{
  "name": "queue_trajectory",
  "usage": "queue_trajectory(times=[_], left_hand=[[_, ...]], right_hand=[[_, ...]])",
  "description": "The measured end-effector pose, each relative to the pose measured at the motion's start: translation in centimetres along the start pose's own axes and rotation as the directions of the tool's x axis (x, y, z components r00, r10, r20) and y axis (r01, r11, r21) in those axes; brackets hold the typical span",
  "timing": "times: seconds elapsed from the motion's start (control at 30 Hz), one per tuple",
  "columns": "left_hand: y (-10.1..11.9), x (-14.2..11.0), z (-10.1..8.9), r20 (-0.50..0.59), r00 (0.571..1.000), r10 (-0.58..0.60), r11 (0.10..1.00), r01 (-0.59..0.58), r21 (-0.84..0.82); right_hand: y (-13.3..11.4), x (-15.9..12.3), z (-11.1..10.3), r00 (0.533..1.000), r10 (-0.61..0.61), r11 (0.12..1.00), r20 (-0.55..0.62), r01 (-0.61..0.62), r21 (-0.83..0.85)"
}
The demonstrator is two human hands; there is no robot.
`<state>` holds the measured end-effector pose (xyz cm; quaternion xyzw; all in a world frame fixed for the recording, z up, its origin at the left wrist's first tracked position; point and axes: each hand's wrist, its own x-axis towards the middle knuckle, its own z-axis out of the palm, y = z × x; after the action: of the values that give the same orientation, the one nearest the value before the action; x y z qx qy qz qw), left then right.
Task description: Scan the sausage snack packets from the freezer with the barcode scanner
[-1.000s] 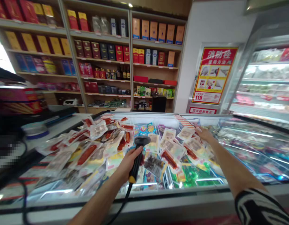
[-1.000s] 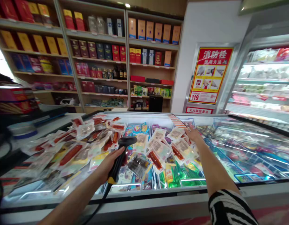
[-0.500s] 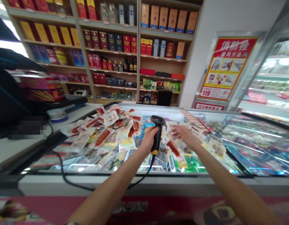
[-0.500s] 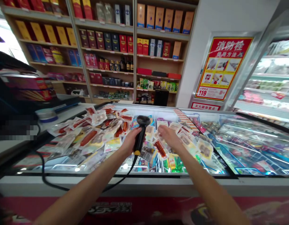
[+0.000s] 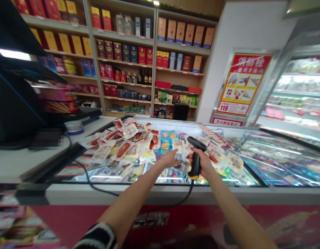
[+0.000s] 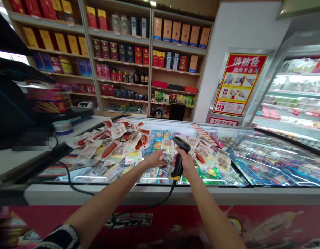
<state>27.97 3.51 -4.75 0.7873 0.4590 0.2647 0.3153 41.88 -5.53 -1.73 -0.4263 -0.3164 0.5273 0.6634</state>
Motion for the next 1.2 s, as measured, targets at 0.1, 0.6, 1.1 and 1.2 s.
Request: queue_trajectory(times=[0.1,0.6,1.1,1.2], left_hand=[[0.4,0.9,-0.1,0.065,0.996,-0.064,0.996,0.068,-0.065],[-3.2,4.9,-3.5,-0.254,0.896,-0.365,0.707,0.089,-0.702],[-4.0,5.5,-5.5,-0.445,0.858,-0.258,0.943,0.122,-0.311],[-3.6,5.3,-7.0,-0.527,0.827,-0.193,0.981,0.161,-0.107]], right_hand=[[0.3,-0.8,0.0,1.000,0.007,1.000,0.020,-0.007,-0.016],[1.7,0.9,1.7,0.987,0.098,0.985,0.126,-0.078,-0.156],[0.6,2.1,0.9,0.996,0.003,0.994,0.089,0.006,-0.107],[-0.6,3.7,0.1,0.998,-0.057,0.997,-0.008,0.057,-0.053]])
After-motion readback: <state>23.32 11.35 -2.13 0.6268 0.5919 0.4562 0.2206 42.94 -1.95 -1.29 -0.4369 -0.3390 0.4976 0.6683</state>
